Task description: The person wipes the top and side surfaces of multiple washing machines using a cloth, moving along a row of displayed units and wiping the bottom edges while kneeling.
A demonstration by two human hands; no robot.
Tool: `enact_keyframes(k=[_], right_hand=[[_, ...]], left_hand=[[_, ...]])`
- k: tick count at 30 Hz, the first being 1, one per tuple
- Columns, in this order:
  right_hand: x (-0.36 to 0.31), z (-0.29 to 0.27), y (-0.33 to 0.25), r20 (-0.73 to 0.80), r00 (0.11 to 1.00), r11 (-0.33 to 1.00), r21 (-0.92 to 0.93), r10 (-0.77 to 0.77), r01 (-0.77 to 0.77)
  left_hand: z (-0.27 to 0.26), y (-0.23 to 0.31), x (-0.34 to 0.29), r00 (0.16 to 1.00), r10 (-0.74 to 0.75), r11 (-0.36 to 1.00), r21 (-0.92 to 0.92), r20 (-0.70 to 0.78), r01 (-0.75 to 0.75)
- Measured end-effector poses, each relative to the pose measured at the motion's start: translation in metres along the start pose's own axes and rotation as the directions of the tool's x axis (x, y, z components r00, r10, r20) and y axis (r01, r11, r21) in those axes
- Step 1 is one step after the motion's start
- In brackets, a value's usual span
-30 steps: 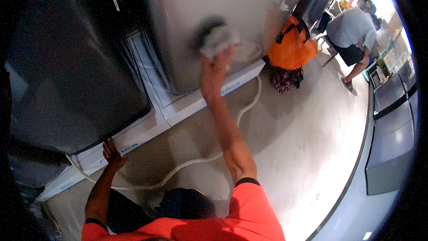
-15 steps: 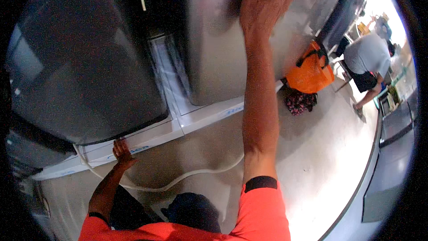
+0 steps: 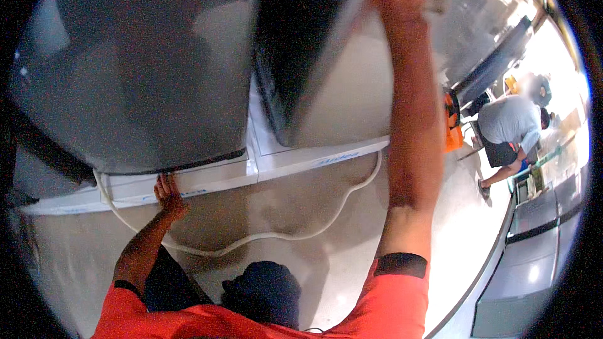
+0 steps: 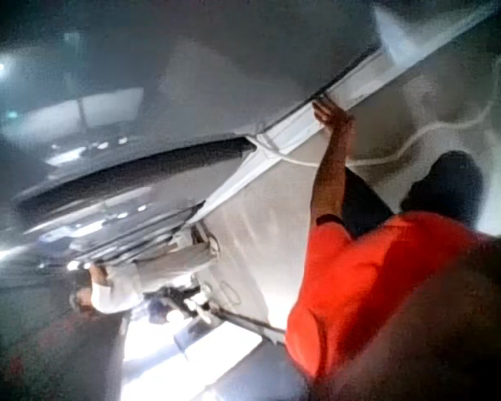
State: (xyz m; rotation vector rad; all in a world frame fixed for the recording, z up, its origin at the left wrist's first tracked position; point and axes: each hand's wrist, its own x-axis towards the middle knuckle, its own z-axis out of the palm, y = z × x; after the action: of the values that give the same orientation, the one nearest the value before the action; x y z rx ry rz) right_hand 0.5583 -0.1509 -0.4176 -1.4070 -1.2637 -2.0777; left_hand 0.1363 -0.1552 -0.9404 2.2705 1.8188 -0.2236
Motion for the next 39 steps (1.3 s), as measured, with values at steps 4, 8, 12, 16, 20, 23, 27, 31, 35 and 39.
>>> enact_keyframes(k=[4,8,12,16,20,23,27,31,35,39], right_hand=[[-0.005,0.002,-0.018,-0.029,0.998,0.975,0.218,0.055,-0.048],[-0.095,-0.033,-0.061,0.365,0.929,0.966,0.254,-0.054,-0.044],[-0.166,-0.047,-0.061,0.395,0.879,0.857,0.515,-0.267,0.028],[-0.155,-0.019,-0.004,0.492,0.869,0.842,0.488,-0.047,-0.23],[-0.063,0.029,0.069,0.03,0.969,0.829,0.513,0.243,-0.224],[-0.033,0.024,0.074,0.183,0.891,0.627,0.652,0.416,-0.427],[-0.074,-0.019,0.018,0.213,0.9,0.765,0.475,0.38,-0.435],[-0.083,-0.028,0.013,0.321,0.91,0.822,0.419,0.263,-0.385],[-0.065,-0.017,0.028,0.129,0.957,0.844,0.451,0.261,-0.291],[-0.07,-0.031,0.018,0.399,0.868,0.81,0.378,0.295,-0.449]], left_hand=[[0.004,-0.003,0.005,1.0,-0.014,0.999,-0.035,0.016,0.014],[-0.005,-0.003,0.006,0.995,-0.01,0.996,-0.092,0.094,0.019],[-0.012,-0.001,0.002,0.994,-0.007,0.996,-0.088,0.109,0.017],[-0.007,0.001,0.004,0.991,-0.037,0.992,-0.112,0.13,0.052],[0.002,-0.002,0.01,0.998,-0.03,0.996,-0.081,0.051,0.034],[0.003,-0.004,0.011,0.994,-0.042,0.998,-0.049,0.101,0.047],[-0.004,-0.003,0.009,0.989,-0.02,0.996,-0.078,0.144,0.032],[-0.013,0.001,0.004,0.985,-0.028,0.997,-0.072,0.173,0.041],[-0.018,0.005,0.001,0.988,-0.026,0.997,-0.062,0.154,0.035],[-0.021,0.008,-0.001,0.987,-0.051,0.997,-0.053,0.155,0.06]])
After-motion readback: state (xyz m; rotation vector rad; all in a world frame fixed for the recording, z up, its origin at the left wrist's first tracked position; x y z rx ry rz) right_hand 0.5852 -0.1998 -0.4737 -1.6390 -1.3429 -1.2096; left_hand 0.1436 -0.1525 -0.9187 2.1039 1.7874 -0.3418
